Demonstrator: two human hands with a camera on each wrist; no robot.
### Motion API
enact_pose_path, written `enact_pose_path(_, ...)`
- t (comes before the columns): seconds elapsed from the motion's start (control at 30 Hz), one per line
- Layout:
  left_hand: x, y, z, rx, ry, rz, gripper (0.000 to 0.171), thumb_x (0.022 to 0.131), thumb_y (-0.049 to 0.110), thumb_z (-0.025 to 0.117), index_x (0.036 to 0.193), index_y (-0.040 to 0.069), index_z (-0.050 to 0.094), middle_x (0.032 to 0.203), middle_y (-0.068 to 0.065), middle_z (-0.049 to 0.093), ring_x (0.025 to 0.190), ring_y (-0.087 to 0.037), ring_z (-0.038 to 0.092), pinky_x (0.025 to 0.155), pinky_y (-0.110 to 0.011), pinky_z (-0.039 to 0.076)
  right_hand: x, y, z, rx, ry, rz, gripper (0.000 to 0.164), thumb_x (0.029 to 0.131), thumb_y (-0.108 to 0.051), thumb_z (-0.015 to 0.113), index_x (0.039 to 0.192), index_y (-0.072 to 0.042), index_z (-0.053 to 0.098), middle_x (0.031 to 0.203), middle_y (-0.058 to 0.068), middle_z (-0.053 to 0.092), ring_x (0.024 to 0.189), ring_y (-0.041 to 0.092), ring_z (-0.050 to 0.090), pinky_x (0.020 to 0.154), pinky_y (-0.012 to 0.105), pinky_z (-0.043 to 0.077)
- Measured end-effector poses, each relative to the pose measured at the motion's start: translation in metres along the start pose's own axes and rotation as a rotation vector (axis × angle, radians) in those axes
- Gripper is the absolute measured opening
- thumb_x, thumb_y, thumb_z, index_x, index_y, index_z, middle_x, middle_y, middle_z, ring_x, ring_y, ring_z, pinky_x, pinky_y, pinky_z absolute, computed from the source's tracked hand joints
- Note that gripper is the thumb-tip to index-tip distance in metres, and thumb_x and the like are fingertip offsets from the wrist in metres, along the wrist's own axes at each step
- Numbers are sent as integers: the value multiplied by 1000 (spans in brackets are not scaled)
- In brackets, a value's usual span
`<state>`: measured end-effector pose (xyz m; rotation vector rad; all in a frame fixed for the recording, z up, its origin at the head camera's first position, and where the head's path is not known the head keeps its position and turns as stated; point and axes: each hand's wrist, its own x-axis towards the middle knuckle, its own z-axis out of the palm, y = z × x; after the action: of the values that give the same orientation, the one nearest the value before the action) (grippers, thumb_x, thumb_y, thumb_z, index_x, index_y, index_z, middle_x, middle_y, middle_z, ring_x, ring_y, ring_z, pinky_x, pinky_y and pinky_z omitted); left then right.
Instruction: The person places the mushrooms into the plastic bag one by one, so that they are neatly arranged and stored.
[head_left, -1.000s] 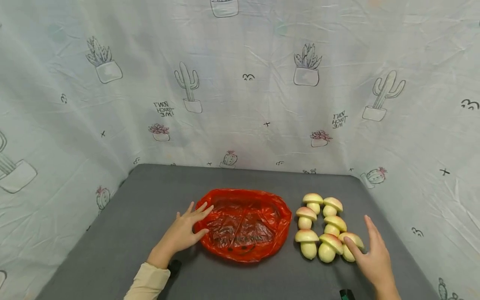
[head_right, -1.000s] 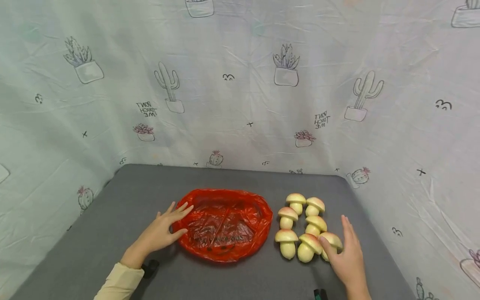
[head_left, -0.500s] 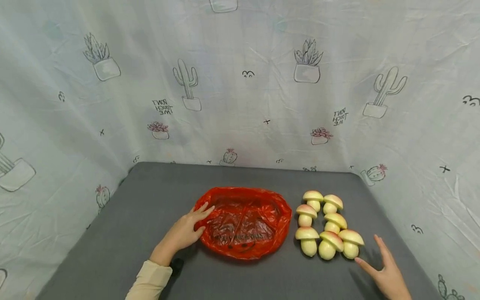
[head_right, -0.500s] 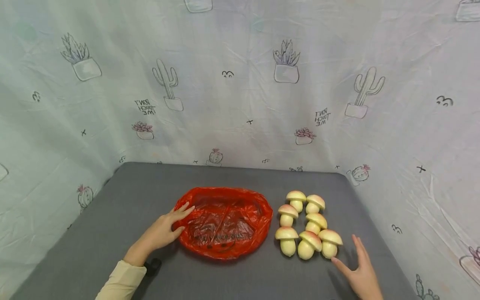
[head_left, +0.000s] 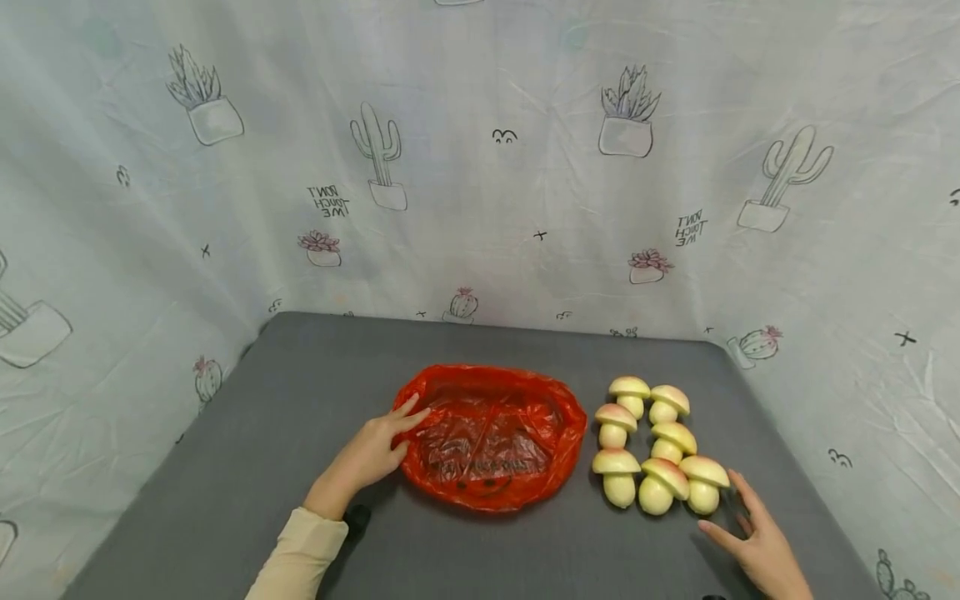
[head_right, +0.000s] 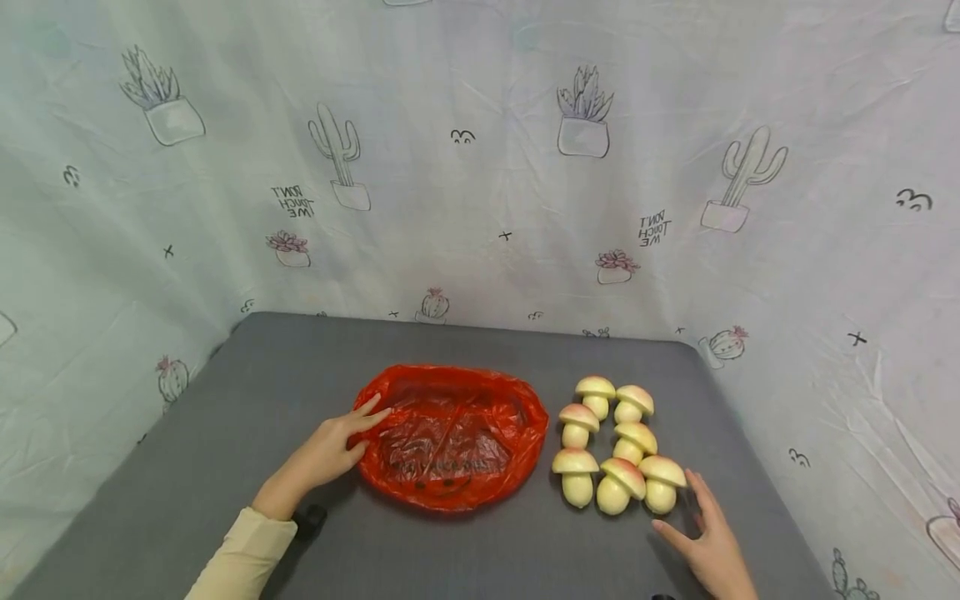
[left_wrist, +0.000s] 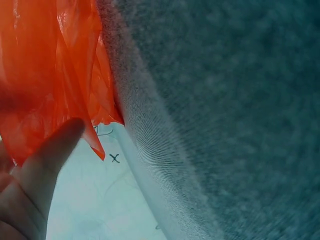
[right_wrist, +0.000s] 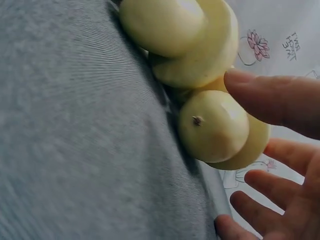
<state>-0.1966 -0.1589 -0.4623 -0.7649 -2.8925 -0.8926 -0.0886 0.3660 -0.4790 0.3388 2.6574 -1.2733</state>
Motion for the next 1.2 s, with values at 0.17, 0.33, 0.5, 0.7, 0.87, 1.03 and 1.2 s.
enact_pose_path(0.17, 0, 0, -2, 17, 2, -11, 58, 82, -3, 62, 138, 10, 52, 150, -15, 36, 57, -10, 36, 52, -21, 33, 1, 0, 5, 23, 23, -52, 105, 89, -29, 65, 149, 0, -15, 152, 33, -12, 136, 54, 0, 101, 66, 22)
enact_pose_path(0.33, -2, 0, -2, 31, -1, -12, 56, 82, -2, 63, 137, 8, 52, 148, -16, 38, 64, -13, 45, 59, -24, 38, 4, 1, 10, 40, 37, -102, 106, 89, -26, 66, 148, 1, -18, 152, 34, -12, 136, 54, 0, 101, 64, 23)
enact_pose_path(0.5, -3, 0, -1, 34, 23, -4, 56, 82, -2, 64, 136, 8, 53, 147, -16, 40, 99, -25, 59, 70, -31, 43, 11, -1, 13, 47, 59, -125, 106, 87, -24, 68, 149, 0, -15, 152, 36, -5, 136, 54, 7, 101, 63, 24)
enact_pose_path(0.7, -2, -1, 0, 26, 27, -1, 56, 82, -2, 64, 136, 7, 53, 147, -16, 40, 113, -32, 57, 79, -37, 49, 15, 1, 16, 8, 118, -158, 106, 85, -21, 71, 150, 2, -10, 150, 38, 6, 133, 53, 17, 99, 40, 41)
enact_pose_path(0.87, -3, -1, 0, 11, 25, 0, 55, 82, -2, 63, 136, 6, 53, 147, -17, 40, 120, -35, 53, 86, -42, 50, 14, 5, 19, 46, 170, -185, 102, 83, -14, 71, 149, 6, -5, 147, 41, 12, 132, 55, 17, 84, 2, 36)
enact_pose_path(1.03, -3, -2, 0, 6, 31, 0, 55, 82, -3, 64, 136, 5, 53, 146, -17, 40, 119, -34, 54, 87, -42, 50, 16, 5, 20, 59, 203, -155, 100, 83, -12, 72, 149, 8, 0, 146, 42, 15, 132, 54, 18, 79, -4, 31)
enact_pose_path(1.2, -2, -3, 1, 10, 34, 2, 56, 82, -2, 63, 136, 5, 52, 147, -17, 40, 118, -33, 54, 86, -41, 50, 15, 3, 20, 77, 216, -83, 102, 82, -15, 73, 148, 9, 0, 148, 40, 11, 135, 52, 16, 97, 12, 38)
